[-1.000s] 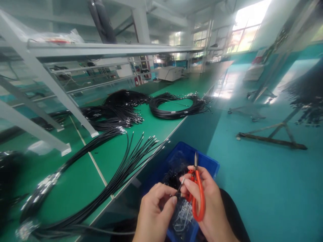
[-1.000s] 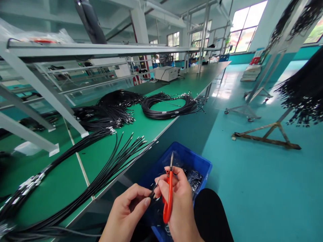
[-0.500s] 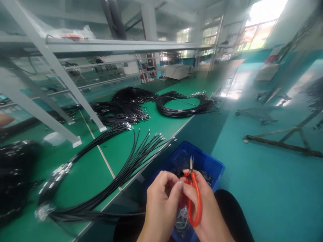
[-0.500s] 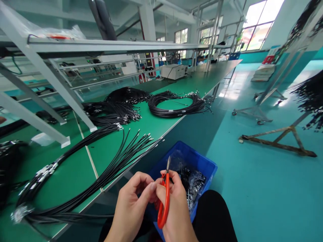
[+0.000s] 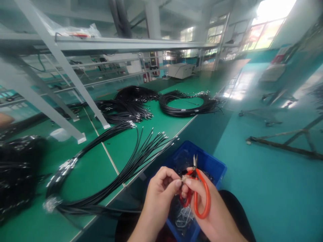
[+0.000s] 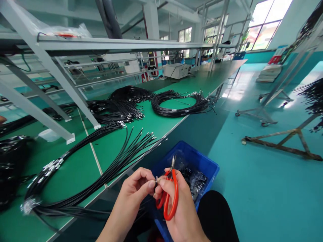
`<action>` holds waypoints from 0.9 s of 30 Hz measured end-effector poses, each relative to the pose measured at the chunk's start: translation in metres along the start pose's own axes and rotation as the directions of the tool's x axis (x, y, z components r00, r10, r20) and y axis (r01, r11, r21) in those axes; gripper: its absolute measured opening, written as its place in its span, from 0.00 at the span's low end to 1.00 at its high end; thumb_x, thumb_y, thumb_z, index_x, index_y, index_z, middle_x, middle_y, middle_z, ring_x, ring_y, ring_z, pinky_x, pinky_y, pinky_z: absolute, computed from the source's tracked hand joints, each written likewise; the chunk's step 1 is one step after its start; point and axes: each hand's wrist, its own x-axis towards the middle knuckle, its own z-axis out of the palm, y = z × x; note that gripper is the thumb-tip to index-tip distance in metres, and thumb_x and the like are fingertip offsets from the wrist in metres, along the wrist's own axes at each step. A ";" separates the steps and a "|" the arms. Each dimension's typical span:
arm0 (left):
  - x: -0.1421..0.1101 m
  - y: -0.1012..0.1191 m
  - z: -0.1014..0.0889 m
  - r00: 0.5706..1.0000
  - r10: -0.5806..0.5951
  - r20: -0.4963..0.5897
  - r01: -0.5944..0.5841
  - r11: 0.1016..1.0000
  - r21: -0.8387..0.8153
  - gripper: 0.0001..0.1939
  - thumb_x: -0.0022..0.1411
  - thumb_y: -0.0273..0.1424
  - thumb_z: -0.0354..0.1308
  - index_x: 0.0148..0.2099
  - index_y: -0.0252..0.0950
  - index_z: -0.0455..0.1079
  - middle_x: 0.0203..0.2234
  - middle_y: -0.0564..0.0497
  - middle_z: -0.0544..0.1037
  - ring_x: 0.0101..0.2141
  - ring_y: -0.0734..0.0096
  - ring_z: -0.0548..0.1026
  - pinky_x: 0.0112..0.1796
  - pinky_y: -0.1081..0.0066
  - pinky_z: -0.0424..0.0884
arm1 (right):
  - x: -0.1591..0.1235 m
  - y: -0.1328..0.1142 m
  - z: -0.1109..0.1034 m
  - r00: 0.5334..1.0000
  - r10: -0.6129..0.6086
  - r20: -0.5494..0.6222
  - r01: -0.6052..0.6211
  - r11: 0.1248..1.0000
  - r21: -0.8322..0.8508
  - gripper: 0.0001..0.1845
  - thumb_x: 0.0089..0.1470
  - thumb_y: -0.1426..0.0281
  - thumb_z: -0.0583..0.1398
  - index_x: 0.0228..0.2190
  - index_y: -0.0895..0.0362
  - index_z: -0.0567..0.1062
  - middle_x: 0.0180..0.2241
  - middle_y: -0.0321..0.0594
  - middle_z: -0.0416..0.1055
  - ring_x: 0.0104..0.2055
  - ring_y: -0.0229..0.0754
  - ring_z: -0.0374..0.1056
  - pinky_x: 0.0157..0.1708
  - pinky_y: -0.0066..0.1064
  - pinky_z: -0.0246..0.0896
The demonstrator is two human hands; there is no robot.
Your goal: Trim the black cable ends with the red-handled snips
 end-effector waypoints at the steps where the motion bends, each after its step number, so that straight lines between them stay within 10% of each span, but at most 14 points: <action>1: 0.000 0.000 -0.002 0.998 0.038 -0.053 -0.032 0.994 0.105 0.05 0.57 0.28 0.56 0.29 0.36 0.64 0.21 0.55 0.69 0.23 0.73 0.68 0.27 0.74 0.66 | 0.001 -0.001 0.000 1.000 -0.001 -0.010 0.001 1.000 0.004 0.09 0.51 0.76 0.60 0.36 0.56 0.67 0.21 0.33 0.70 0.24 0.34 0.64 0.25 0.24 0.60; 7: -0.009 0.006 -0.006 0.931 0.354 -0.085 -0.202 0.696 0.689 0.10 0.56 0.25 0.55 0.41 0.39 0.69 0.35 0.50 0.73 0.31 0.67 0.71 0.34 0.70 0.66 | 0.007 0.001 0.000 1.000 -0.007 -0.017 0.007 1.000 -0.021 0.11 0.50 0.74 0.60 0.37 0.55 0.66 0.19 0.32 0.69 0.21 0.35 0.62 0.21 0.25 0.56; 13: -0.006 -0.003 -0.002 0.999 -0.006 0.033 -0.005 0.951 0.309 0.05 0.60 0.28 0.53 0.31 0.36 0.68 0.22 0.54 0.73 0.24 0.73 0.71 0.26 0.77 0.65 | 0.008 0.004 0.003 1.000 -0.021 0.009 0.021 0.997 -0.072 0.09 0.51 0.73 0.58 0.36 0.56 0.66 0.13 0.28 0.63 0.17 0.34 0.56 0.18 0.24 0.50; 27: -0.002 -0.007 -0.005 0.993 -0.100 0.059 0.097 0.994 0.047 0.11 0.55 0.34 0.59 0.26 0.33 0.65 0.19 0.53 0.72 0.18 0.79 0.60 0.19 0.79 0.56 | 0.011 0.006 0.002 0.977 -0.206 -0.050 0.197 0.970 -0.145 0.18 0.44 0.73 0.65 0.37 0.53 0.65 0.23 0.29 0.69 0.18 0.29 0.57 0.18 0.20 0.54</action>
